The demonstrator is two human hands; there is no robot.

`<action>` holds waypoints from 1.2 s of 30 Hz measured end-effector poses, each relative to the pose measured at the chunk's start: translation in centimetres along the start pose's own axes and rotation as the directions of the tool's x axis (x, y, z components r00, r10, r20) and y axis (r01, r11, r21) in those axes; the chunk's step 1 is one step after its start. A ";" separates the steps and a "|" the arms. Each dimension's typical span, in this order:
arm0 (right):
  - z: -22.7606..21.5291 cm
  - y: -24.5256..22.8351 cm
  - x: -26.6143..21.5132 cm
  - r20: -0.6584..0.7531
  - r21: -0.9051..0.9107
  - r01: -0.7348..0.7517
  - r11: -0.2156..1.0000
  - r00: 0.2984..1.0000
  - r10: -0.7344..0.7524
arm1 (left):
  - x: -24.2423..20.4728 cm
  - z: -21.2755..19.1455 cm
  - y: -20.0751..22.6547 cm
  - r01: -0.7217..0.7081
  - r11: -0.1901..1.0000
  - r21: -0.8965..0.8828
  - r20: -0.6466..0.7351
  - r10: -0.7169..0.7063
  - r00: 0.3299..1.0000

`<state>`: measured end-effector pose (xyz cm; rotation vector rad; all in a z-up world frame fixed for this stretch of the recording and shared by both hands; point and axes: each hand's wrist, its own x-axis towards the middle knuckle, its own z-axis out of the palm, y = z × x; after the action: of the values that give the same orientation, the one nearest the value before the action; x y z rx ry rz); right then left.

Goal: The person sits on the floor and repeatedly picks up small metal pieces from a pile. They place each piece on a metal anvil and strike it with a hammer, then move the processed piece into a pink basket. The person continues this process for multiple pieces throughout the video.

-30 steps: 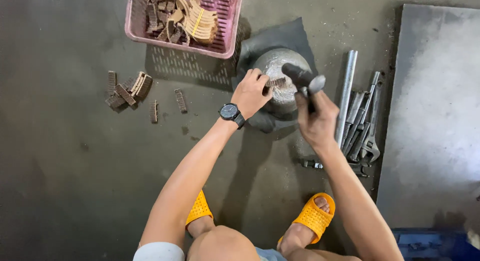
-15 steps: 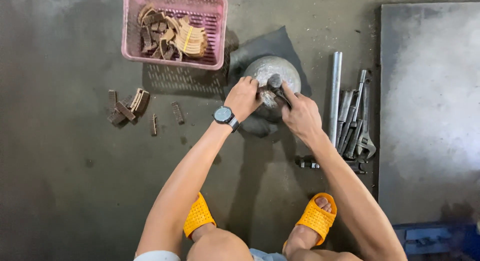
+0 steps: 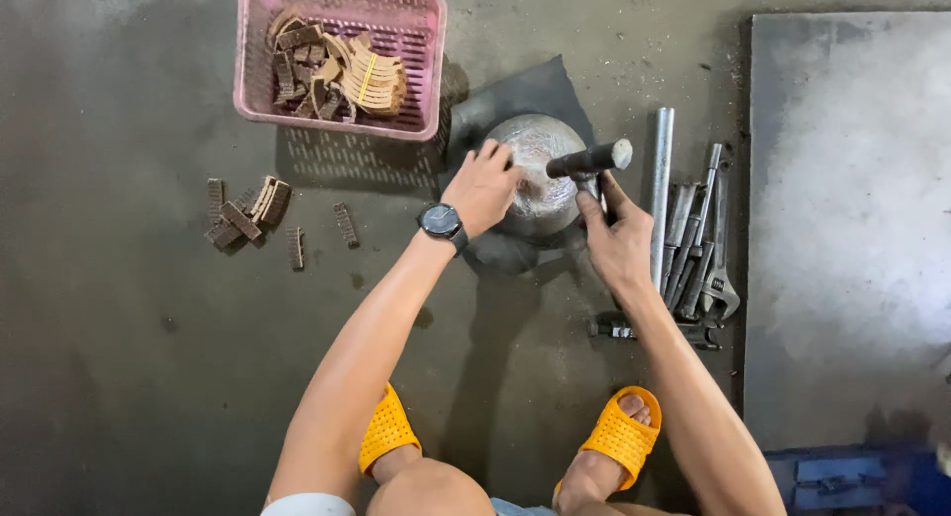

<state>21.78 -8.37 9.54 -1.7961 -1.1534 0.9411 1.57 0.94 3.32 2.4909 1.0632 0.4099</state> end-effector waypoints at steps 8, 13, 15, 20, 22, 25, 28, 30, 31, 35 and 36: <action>0.8 -1.0 -0.2 0.104 -0.288 0.115 0.951 0.991 -0.089 | -1.5 1.5 -0.6 0.051 0.984 -0.173 -0.213 -0.088 0.973; 0.9 -3.9 -1.0 0.122 -0.349 0.269 0.898 0.963 -0.241 | -1.5 2.5 -0.6 0.065 0.987 -0.146 -0.274 -0.104 0.956; 1.1 -2.8 -1.5 0.103 -0.214 0.451 0.866 0.892 -0.439 | -1.5 2.6 -0.7 0.064 0.989 -0.132 -0.250 -0.096 0.964; 1.6 0.2 1.3 0.262 -0.540 0.492 0.683 0.870 -0.419 | -0.8 2.3 -0.9 0.050 0.990 -0.131 -0.251 -0.081 0.964; 1.4 -2.7 0.3 0.280 -0.503 0.463 0.729 0.886 -0.369 | -1.4 2.6 -0.4 0.086 0.984 -0.157 -0.230 -0.121 0.966; 1.6 -5.2 -0.9 0.160 -0.323 0.341 0.883 0.939 -0.305 | -1.1 2.5 -0.7 0.107 0.985 -0.132 -0.190 -0.131 0.973; 1.9 -1.3 -0.6 0.095 -0.313 0.450 0.837 0.891 -0.443 | -0.9 3.4 -1.0 0.091 0.993 -0.073 -0.188 -0.103 0.977; 2.1 0.4 0.4 0.241 -0.531 0.445 0.721 0.895 -0.375 | -0.5 3.4 -1.1 0.098 0.994 -0.049 -0.183 -0.106 0.977; 1.7 -0.3 0.3 0.232 -0.533 0.443 0.721 0.896 -0.379 | -0.4 3.0 -1.1 0.089 0.995 -0.046 -0.184 -0.097 0.978; 1.4 -1.5 -1.0 0.160 -0.412 0.318 0.854 0.948 -0.276 | -1.6 0.5 -1.5 0.168 0.969 -0.184 -0.207 -0.205 0.957; 1.6 -1.9 -1.1 0.111 -0.404 0.161 0.900 0.986 -0.126 | -1.8 -0.8 -2.0 0.176 0.962 -0.209 -0.248 -0.226 0.942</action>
<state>19.38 -8.52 10.75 -1.9771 -1.6100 0.7257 -1.19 1.07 2.93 2.1785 1.3074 0.7646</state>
